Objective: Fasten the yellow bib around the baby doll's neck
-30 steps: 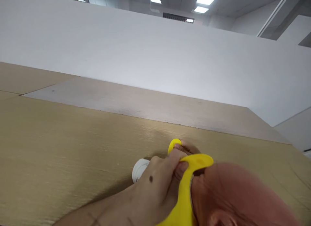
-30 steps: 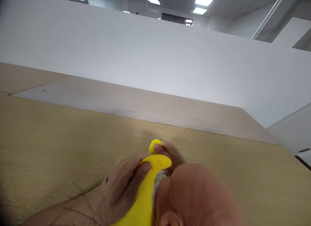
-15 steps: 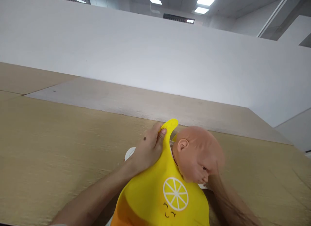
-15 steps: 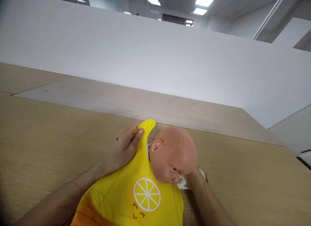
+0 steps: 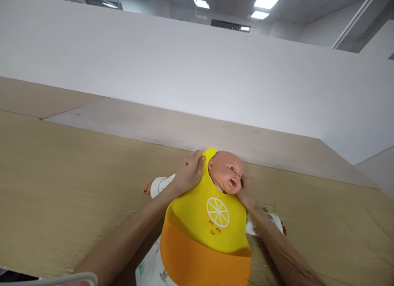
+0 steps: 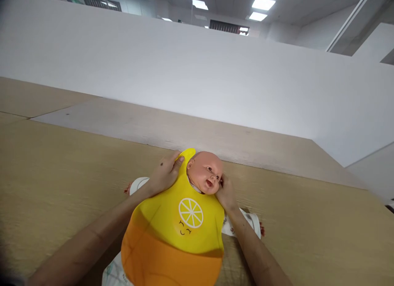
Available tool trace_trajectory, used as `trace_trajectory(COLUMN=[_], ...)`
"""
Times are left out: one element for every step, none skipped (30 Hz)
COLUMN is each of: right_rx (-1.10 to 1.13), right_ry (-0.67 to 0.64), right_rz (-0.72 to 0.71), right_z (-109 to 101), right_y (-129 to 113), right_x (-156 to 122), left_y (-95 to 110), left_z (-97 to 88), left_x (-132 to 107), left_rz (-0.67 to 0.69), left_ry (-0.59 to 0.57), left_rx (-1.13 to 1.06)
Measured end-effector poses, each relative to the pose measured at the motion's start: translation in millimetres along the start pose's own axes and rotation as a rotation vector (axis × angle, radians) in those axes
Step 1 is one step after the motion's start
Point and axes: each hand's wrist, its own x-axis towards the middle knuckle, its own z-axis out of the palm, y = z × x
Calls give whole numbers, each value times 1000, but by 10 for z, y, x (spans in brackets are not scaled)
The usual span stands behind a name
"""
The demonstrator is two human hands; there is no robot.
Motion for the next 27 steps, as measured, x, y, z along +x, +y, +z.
trace_trajectory(right_rx=[-19,-44,-71,-97,-120,-135,-146,-155,-166,-177,-189,-205,-222,-239,-253,-264,-272,-279,-287,-303,-323,-344,-366,-389,-412,-434,-453], right_ry=[12,22,24,25,24,19,10,1,-2,-3,-5,-5,-7,-10,-13,-18,-21,-23,-20,-18,-17,-14,-11,-8,-7,-8,-4], right_rz=[-3,-8,-18,-25,-29,-32,-37,-42,-46,-45,-40,-22,-2,13,18,10,-7,-25,-39,-40,-33,-20,-9,0,4,6,7], right_z=[1,3,8,13,19,24,27,29,29,27,25,23,23,25,29,37,46,58,70,82,93,102,109,113,115,116,117], right_y=[24,35,35,27,15,4,-3,-5,-1,9,23,42,63,86,111,135,157,175,186,190,185,170,147,117,83,48,14], right_x=[16,30,41,50,56,60,64,67,71,77,84,93,104,117,131,147,163,178,192,204,213,220,224,227,229,231,236], left_y=[-27,-52,-73,-91,-104,-115,-123,-129,-134,-140,-147,-154,-163,-174,-186,-200,-215,-231,-248,-265,-281,-296,-309,-321,-332,-345,-360], left_z=[11,19,24,27,27,27,27,28,31,37,45,55,66,78,90,101,109,116,120,123,124,124,124,125,127,132,139], left_x=[14,26,36,45,52,58,63,66,70,73,76,79,82,85,88,90,91,92,93,94,95,97,100,103,107,111,116], left_rz=[3,1,-8,-19,-31,-38,-39,-39,-41,-47,-53,-60,-67,-73,-82,-93,-107,-118,-126,-127,-120,-112,-105,-104,-107,-112,-116], left_ry=[-11,-22,-33,-49,-67,-81,-92,-101,-106,-107,-105,-105,-107,-110,-114,-119,-123,-125,-123,-120,-118,-115,-113,-114,-114,-113,-111], left_rx=[0,-2,-7,-16,-28,-44,-61,-78,-92,-104,-114,-125,-137,-147,-155,-158,-160,-159,-158,-161,-167,-174,-179,-181,-180,-176,-171])
